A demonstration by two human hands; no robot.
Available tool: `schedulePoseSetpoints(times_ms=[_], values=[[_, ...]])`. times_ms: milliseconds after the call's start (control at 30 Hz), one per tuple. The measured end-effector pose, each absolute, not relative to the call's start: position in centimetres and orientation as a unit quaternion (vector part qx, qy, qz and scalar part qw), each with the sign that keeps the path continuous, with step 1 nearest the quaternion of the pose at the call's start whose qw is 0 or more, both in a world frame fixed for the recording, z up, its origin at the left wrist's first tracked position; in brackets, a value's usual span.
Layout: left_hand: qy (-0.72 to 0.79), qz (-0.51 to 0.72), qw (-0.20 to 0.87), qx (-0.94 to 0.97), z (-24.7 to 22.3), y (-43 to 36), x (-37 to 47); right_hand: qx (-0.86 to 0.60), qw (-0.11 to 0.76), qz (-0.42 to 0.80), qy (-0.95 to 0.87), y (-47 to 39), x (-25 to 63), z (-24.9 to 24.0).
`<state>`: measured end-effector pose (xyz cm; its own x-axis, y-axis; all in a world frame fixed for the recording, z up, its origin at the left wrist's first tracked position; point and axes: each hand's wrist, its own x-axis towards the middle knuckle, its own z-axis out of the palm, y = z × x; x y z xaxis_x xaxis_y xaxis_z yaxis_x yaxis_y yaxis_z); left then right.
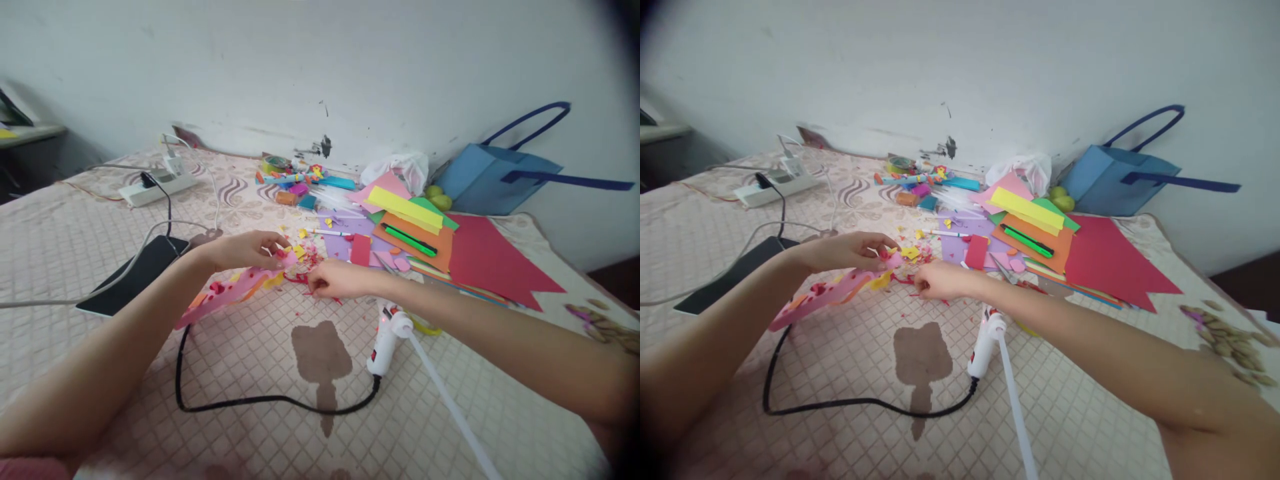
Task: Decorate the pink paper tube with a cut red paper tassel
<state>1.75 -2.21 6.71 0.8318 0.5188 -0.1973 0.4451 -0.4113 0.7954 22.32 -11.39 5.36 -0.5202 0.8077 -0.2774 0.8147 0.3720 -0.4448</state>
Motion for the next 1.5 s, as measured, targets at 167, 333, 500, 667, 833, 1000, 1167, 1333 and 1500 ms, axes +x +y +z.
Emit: schedulePoseSetpoints(times_ms=[167,333,500,667,833,1000,1167,1333,1500], values=[[0.306,0.043,0.454,0.835,6.2,-2.4,1.5,0.512,-0.087,-0.229,0.823,-13.0,23.6,9.0],[0.318,0.04,0.45,0.834,6.0,-2.4,1.1,0.652,-0.315,-0.138,0.676,-20.1,28.7,11.0],[0.315,0.052,0.444,0.837,5.8,-2.3,1.0,0.73,-0.507,-0.144,0.436,-29.6,31.4,4.6],[0.297,0.047,0.491,0.818,5.6,-2.6,1.4,0.749,-0.44,-0.247,0.43,-32.5,26.4,0.6],[0.266,0.038,0.573,0.774,5.3,-2.7,1.3,0.799,-0.344,-0.215,0.444,-29.7,22.7,0.2],[0.253,0.027,0.64,0.725,5.4,-2.7,1.0,0.807,-0.395,-0.212,0.383,-28.6,22.4,-0.5],[0.23,0.033,0.682,0.694,5.9,-2.8,0.9,0.697,-0.581,-0.28,0.315,-29.3,21.3,-0.3],[0.193,0.031,0.724,0.662,5.8,-2.7,0.8,0.576,-0.64,-0.408,0.305,-27.9,19.2,0.5],[0.144,0.041,0.785,0.601,5.3,-2.3,0.5,0.552,-0.593,-0.436,0.391,-26.2,17.8,1.8]])
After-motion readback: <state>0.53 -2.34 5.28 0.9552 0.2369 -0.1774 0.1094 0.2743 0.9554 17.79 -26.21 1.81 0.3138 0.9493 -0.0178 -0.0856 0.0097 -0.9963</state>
